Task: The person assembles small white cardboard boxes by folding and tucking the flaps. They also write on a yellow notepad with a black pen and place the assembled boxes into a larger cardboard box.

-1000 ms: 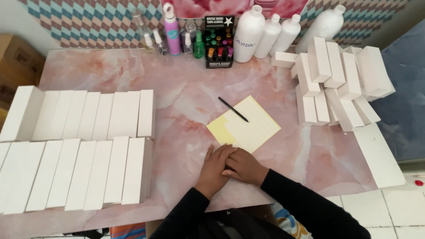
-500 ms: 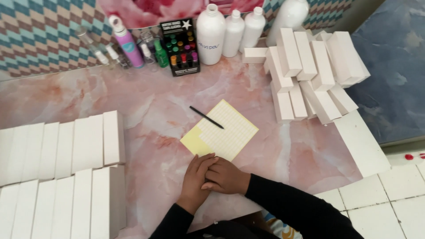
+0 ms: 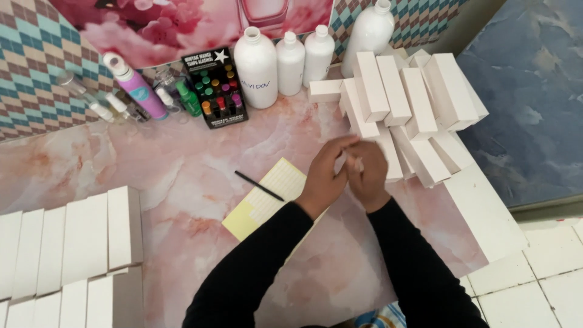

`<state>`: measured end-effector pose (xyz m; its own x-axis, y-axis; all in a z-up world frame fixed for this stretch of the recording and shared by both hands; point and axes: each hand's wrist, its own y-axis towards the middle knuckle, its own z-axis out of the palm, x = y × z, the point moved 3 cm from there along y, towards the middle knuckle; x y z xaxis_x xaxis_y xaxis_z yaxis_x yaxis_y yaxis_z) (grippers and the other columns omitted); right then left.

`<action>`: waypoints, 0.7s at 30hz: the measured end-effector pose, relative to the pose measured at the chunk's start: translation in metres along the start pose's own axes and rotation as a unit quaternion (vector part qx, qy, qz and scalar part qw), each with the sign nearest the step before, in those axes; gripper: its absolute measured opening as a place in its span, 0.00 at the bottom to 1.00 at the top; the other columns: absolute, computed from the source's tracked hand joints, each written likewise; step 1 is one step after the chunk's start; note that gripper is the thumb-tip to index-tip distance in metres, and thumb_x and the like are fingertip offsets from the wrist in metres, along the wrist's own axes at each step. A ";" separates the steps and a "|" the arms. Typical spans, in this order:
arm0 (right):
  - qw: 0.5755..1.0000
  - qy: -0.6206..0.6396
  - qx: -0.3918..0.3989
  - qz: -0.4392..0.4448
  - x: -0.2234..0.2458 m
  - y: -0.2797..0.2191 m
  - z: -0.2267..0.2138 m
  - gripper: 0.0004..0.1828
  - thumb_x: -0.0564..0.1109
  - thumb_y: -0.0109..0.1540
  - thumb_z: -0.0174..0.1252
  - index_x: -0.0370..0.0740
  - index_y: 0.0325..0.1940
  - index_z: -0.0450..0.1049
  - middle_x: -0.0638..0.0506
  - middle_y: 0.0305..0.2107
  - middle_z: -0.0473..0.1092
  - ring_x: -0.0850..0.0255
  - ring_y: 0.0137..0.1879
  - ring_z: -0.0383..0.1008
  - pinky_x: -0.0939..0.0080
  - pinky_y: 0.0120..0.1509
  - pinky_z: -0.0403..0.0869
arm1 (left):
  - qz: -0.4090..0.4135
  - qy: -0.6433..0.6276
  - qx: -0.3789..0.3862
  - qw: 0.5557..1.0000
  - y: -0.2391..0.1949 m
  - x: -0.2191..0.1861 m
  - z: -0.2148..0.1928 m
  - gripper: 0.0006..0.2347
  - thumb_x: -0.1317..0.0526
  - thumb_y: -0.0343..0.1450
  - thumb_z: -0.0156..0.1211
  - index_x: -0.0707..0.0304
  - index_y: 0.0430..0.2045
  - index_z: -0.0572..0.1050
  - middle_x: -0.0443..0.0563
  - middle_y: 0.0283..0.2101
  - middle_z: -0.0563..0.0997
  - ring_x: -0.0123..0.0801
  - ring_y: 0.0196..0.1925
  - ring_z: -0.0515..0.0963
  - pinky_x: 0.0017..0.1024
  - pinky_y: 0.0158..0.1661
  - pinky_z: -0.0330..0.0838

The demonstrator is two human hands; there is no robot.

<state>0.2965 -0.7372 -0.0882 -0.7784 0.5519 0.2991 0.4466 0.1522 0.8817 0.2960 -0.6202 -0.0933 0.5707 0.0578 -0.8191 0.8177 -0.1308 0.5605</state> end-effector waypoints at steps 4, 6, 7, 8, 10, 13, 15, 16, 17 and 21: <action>0.991 -0.137 -0.003 -0.005 -0.047 0.016 -0.011 0.10 0.42 0.72 0.50 0.33 0.51 0.74 0.44 0.44 0.73 0.44 0.55 0.73 0.44 0.62 0.68 | -0.034 -0.020 0.007 0.999 0.043 0.015 0.022 0.20 0.71 0.76 0.51 0.67 0.66 0.65 0.69 0.63 0.72 0.59 0.68 0.69 0.52 0.67 0.64; 0.954 -0.249 0.069 0.152 -0.071 0.013 -0.009 0.19 0.42 0.70 0.59 0.41 0.66 0.70 0.41 0.62 0.65 0.37 0.75 0.51 0.29 0.76 0.40 | -0.186 -0.076 0.062 0.978 0.057 0.021 0.029 0.22 0.61 0.81 0.39 0.66 0.72 0.55 0.71 0.72 0.60 0.57 0.77 0.53 0.52 0.74 0.44; 0.955 -0.247 0.069 0.151 -0.076 0.012 -0.009 0.19 0.42 0.70 0.59 0.41 0.66 0.70 0.41 0.62 0.65 0.37 0.75 0.51 0.29 0.76 0.40 | -0.186 -0.074 0.060 0.978 0.061 0.023 0.031 0.22 0.61 0.81 0.39 0.66 0.72 0.55 0.71 0.72 0.60 0.57 0.77 0.53 0.52 0.74 0.44; 0.944 -0.264 0.093 0.174 -0.083 0.010 -0.007 0.24 0.41 0.68 0.61 0.43 0.69 0.69 0.38 0.65 0.62 0.35 0.77 0.45 0.26 0.75 0.32 | -0.239 -0.076 0.081 0.965 0.063 0.029 0.035 0.25 0.55 0.80 0.39 0.62 0.74 0.51 0.69 0.75 0.55 0.55 0.79 0.46 0.51 0.75 0.37; 0.933 -0.278 0.117 0.197 -0.092 0.006 -0.003 0.29 0.40 0.66 0.63 0.45 0.71 0.68 0.35 0.69 0.59 0.34 0.80 0.40 0.24 0.75 0.25 | -0.291 -0.076 0.101 0.948 0.066 0.037 0.043 0.29 0.50 0.79 0.38 0.58 0.76 0.46 0.66 0.77 0.50 0.53 0.81 0.38 0.51 0.75 0.29; 0.923 -0.295 0.135 0.207 -0.098 0.001 0.004 0.23 0.43 0.70 0.59 0.46 0.71 0.70 0.38 0.69 0.62 0.38 0.82 0.39 0.28 0.75 0.19 | -0.294 -0.051 0.120 0.947 0.069 0.037 0.050 0.31 0.42 0.78 0.35 0.57 0.76 0.46 0.66 0.77 0.51 0.54 0.81 0.33 0.54 0.73 0.19; 0.924 -0.300 0.127 0.199 -0.102 -0.002 0.003 0.21 0.46 0.72 0.58 0.47 0.70 0.72 0.41 0.69 0.64 0.41 0.83 0.40 0.31 0.76 0.17 | -0.296 -0.033 0.105 0.949 0.069 0.026 0.050 0.33 0.38 0.78 0.33 0.57 0.76 0.47 0.70 0.76 0.50 0.56 0.81 0.33 0.54 0.73 0.19; 0.924 -0.299 0.128 0.200 -0.102 -0.002 0.004 0.21 0.46 0.72 0.58 0.47 0.70 0.72 0.41 0.69 0.64 0.41 0.83 0.40 0.31 0.76 0.17 | -0.296 -0.033 0.105 0.949 0.065 0.031 0.053 0.33 0.38 0.78 0.33 0.57 0.76 0.47 0.70 0.76 0.50 0.56 0.81 0.33 0.54 0.73 0.19; 0.939 -0.276 0.095 0.179 -0.099 -0.002 0.003 0.17 0.44 0.71 0.60 0.46 0.65 0.74 0.42 0.67 0.64 0.42 0.81 0.45 0.32 0.78 0.21 | -0.285 -0.049 0.092 0.953 0.062 0.034 0.055 0.33 0.37 0.78 0.33 0.57 0.76 0.46 0.68 0.77 0.50 0.54 0.81 0.33 0.53 0.73 0.19; 0.980 -0.139 0.008 0.146 -0.081 0.000 0.004 0.16 0.39 0.68 0.63 0.37 0.59 0.74 0.38 0.66 0.61 0.42 0.73 0.60 0.38 0.81 0.47 | -0.233 -0.147 0.011 0.961 0.049 0.010 0.049 0.27 0.50 0.81 0.40 0.61 0.75 0.48 0.68 0.74 0.55 0.52 0.77 0.51 0.52 0.74 0.41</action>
<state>0.3611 -0.7789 -0.1137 -0.4680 0.7751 0.4244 0.6407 -0.0332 0.7671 0.3379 -0.6741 -0.0797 0.0938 -0.1661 -0.9816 0.9758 -0.1803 0.1238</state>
